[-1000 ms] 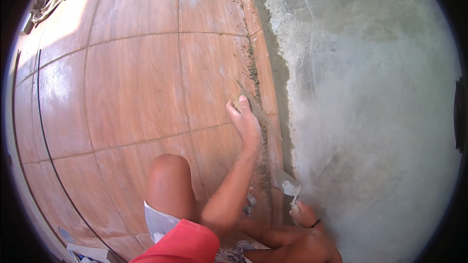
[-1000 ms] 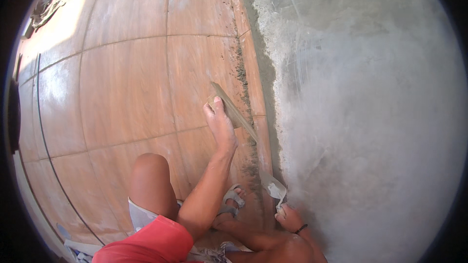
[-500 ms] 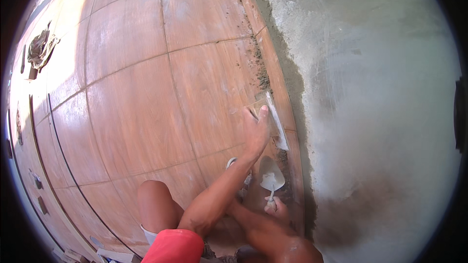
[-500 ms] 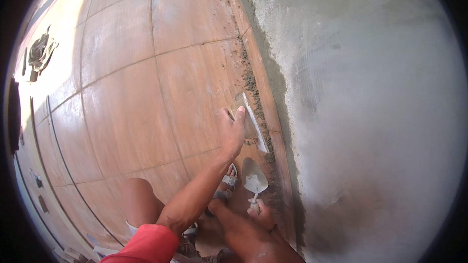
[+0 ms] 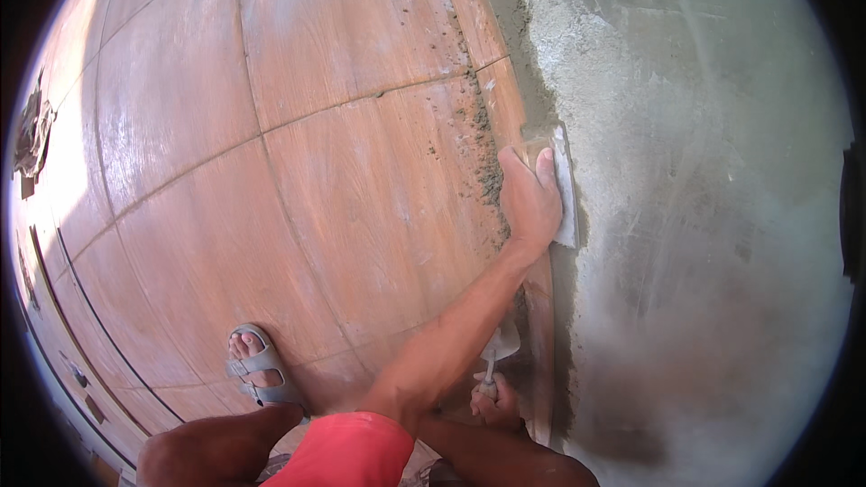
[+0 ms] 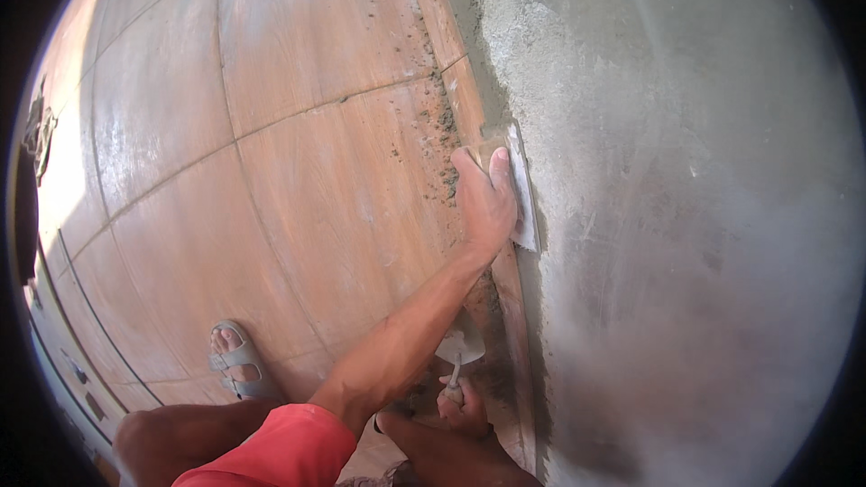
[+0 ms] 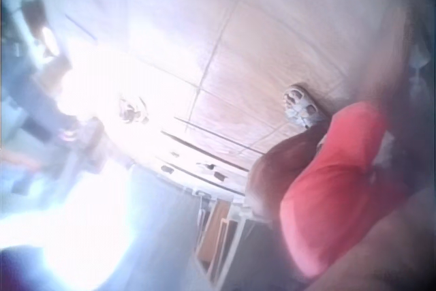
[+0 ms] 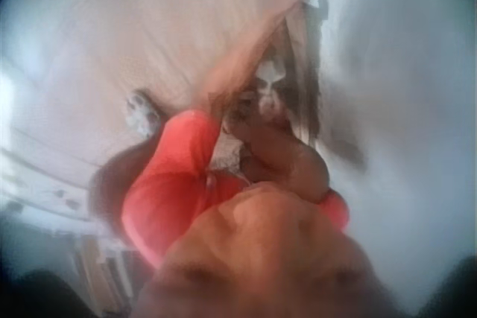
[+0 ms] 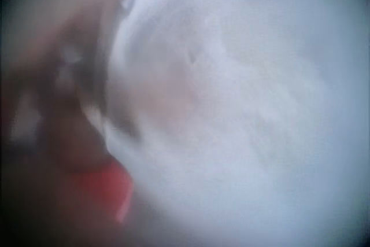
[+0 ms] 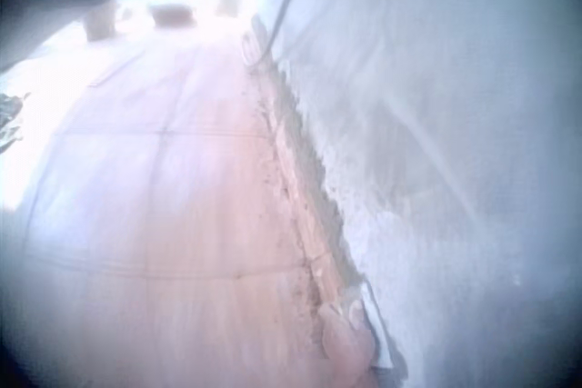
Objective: The person uses a trowel and a small hand shovel to apply and smooth wet cement along the edge of a tiled floor. They repeatedly scoop material and spread it into the gap between the tiles and the adjacent concrete surface, working methodically along the seam.
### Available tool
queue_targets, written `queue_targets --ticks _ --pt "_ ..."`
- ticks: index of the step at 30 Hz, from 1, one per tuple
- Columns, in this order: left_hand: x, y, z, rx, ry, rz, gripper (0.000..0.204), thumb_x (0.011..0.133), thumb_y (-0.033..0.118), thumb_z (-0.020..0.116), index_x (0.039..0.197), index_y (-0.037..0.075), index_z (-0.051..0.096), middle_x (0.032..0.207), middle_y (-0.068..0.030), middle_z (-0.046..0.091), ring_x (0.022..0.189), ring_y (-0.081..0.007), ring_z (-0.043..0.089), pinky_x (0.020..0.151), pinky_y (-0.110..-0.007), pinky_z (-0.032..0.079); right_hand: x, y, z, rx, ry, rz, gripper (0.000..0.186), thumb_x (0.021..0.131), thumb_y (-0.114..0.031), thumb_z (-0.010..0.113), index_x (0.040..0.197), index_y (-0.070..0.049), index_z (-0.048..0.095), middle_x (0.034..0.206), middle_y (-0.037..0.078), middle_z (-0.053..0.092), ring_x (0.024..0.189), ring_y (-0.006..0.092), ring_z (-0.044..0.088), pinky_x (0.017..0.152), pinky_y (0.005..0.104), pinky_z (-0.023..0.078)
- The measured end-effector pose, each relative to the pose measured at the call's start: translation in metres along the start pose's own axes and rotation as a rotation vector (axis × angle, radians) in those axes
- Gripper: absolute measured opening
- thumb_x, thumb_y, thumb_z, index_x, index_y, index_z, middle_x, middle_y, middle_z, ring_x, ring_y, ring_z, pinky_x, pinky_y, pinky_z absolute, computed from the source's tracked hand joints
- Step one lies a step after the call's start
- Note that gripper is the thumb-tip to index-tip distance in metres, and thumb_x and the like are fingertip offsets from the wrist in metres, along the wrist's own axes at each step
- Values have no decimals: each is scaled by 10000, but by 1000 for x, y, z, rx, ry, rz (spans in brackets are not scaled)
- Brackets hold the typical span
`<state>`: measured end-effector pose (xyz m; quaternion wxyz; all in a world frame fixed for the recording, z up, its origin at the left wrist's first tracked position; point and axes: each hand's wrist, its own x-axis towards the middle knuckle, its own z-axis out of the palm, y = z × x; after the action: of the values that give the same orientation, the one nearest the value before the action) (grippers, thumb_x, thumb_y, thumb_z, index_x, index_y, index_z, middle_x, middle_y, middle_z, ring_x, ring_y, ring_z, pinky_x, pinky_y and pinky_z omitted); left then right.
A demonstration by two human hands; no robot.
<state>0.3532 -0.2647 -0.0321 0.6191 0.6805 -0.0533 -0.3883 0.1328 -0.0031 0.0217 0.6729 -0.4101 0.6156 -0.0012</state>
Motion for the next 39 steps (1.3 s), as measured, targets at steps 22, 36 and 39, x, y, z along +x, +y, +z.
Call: queue_targets --ticks 22,36,39 --pt "142 44 -29 103 -60 41 468 962 310 534 1191 -56 355 1063 -326 576 990 -479 587 859 -539 435 -4 15 32 -547 117 -157 448 855 -280 676 1222 -40 580 1046 186 664 985 315 654 870 374 497" --pt "122 24 -13 53 60 356 456 956 280 548 1164 -77 356 1013 -327 611 933 -494 606 832 -534 457 13 -11 23 -600 91 -128 429 860 -288 673 1212 -61 580 1048 189 663 992 330 657 847 377 505" --pt "154 38 -16 41 43 378 443 959 294 543 1146 -67 365 987 -317 621 921 -489 614 825 -532 463 18 -13 24 -641 63 -110 431 862 -283 673 1211 -48 578 1053 187 662 994 320 655 853 374 501"
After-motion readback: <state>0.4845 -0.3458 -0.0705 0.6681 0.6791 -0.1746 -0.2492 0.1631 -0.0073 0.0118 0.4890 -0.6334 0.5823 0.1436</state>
